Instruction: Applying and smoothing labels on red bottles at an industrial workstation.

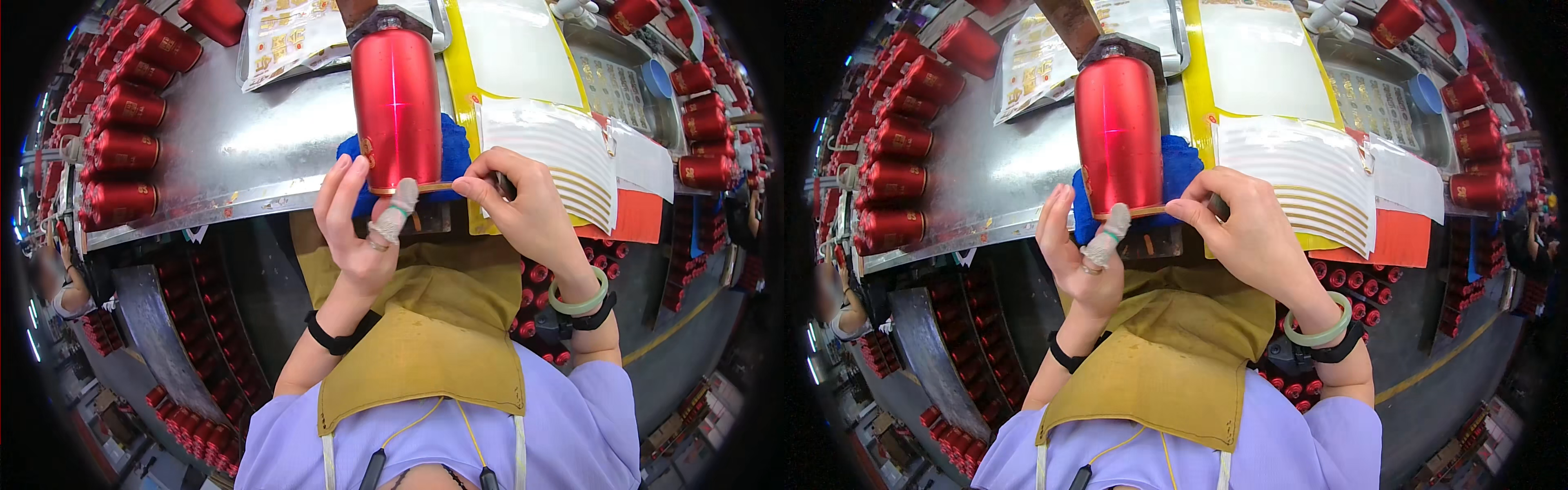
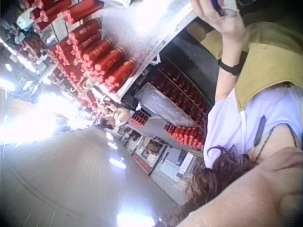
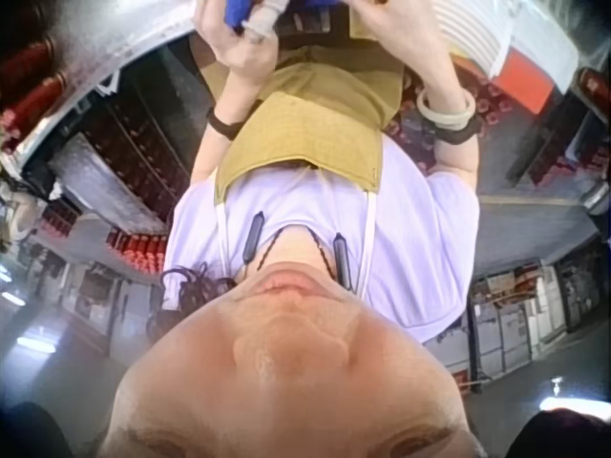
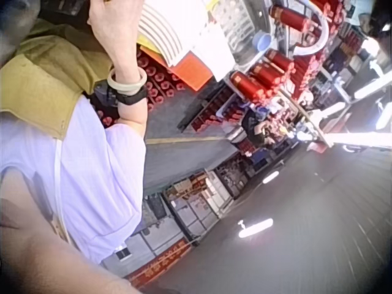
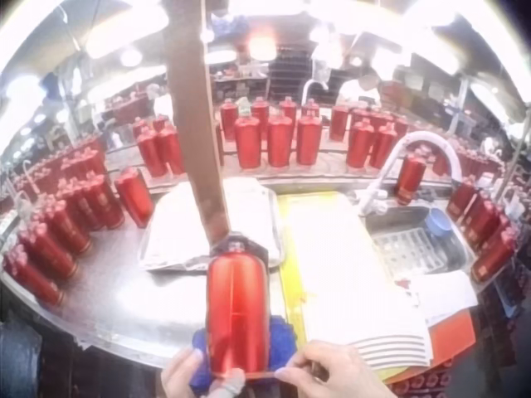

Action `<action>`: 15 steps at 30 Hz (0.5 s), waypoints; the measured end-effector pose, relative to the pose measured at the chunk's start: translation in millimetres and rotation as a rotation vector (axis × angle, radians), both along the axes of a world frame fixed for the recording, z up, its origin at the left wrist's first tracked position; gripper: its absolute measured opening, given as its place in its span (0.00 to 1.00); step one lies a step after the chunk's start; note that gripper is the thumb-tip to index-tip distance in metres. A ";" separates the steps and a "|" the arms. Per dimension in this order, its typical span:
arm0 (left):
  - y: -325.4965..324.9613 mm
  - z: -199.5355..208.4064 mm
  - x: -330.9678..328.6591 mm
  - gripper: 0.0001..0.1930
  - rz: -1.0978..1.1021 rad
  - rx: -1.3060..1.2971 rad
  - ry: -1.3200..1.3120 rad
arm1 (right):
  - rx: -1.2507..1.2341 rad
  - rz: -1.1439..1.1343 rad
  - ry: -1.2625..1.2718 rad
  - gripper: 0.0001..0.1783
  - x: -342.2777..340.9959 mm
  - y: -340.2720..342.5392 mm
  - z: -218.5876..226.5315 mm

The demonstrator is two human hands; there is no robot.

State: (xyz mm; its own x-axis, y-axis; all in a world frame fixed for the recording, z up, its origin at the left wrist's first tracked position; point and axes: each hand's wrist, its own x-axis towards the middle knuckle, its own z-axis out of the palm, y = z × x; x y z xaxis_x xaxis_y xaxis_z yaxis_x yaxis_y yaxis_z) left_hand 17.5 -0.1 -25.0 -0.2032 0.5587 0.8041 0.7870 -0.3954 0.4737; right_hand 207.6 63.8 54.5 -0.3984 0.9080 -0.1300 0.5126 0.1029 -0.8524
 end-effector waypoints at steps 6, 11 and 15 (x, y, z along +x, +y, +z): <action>1.3 -7.1 -10.3 0.20 -0.171 -0.086 -0.150 | 0.104 0.018 0.045 0.13 -5.1 -3.6 -1.5; -0.5 -19.5 -18.1 0.19 -0.192 -0.067 -0.147 | 0.092 0.002 0.091 0.12 -16.8 -4.5 -4.1; -0.7 -12.9 -11.1 0.24 -0.120 -0.033 -0.018 | 0.109 0.007 0.081 0.12 -13.6 -3.4 -7.8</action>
